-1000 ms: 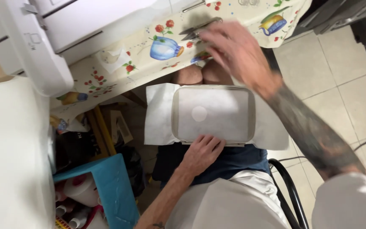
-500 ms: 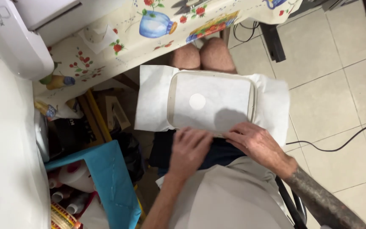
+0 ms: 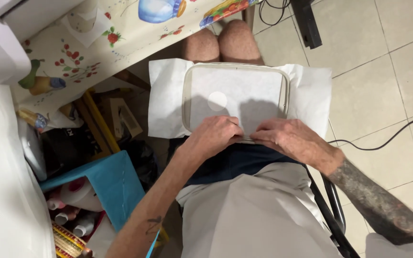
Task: Trimming excess stabilizer and fitting fabric into an embroidery hoop
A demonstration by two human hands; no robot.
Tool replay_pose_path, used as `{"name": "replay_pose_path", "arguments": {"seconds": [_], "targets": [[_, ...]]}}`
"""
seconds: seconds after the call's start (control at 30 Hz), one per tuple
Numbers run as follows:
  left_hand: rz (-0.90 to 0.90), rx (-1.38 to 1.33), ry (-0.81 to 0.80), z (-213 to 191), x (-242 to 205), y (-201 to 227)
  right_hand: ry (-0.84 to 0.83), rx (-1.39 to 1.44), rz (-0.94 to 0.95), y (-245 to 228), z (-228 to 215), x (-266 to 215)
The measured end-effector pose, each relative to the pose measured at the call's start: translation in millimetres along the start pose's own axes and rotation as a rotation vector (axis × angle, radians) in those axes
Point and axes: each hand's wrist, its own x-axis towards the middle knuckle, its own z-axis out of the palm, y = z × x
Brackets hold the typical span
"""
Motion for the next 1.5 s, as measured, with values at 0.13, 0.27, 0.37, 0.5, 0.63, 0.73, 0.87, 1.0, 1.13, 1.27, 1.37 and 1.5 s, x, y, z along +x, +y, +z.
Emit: {"name": "replay_pose_path", "arguments": {"seconds": [0.13,0.27,0.37,0.5,0.63,0.73,0.87,1.0,1.13,1.27,1.37,1.5], "targets": [[-0.002,0.077,-0.048,-6,6,5,-0.08,-0.069,0.007,-2,-7,-3],[-0.009,0.108,-0.077,4,12,4,-0.026,-0.285,-0.032,0,0,-9],[-0.021,0.122,-0.08,12,13,3,0.155,-0.381,-0.116,22,33,-20],[-0.016,0.155,-0.075,24,16,5,0.301,-0.449,-0.148,25,48,-26],[-0.041,0.086,-0.017,22,15,16,0.402,-0.466,-0.094,27,48,-26],[-0.05,0.088,0.045,23,20,22,0.402,-0.494,-0.059,23,33,-23],[-0.035,0.161,0.042,35,35,7,0.379,-0.514,-0.048,34,29,-19],[-0.044,0.092,0.079,20,52,5,0.392,-0.527,-0.04,44,19,-2],[-0.088,0.115,0.059,4,69,4,0.35,-0.51,-0.057,50,5,11],[-0.137,0.135,0.068,3,78,-2,0.299,-0.464,-0.044,55,-4,21],[-0.174,0.108,0.065,20,90,-15,0.279,-0.454,-0.047,62,-2,26],[-0.228,0.082,0.046,23,101,-15,0.244,-0.431,-0.044,68,-1,26]]}}
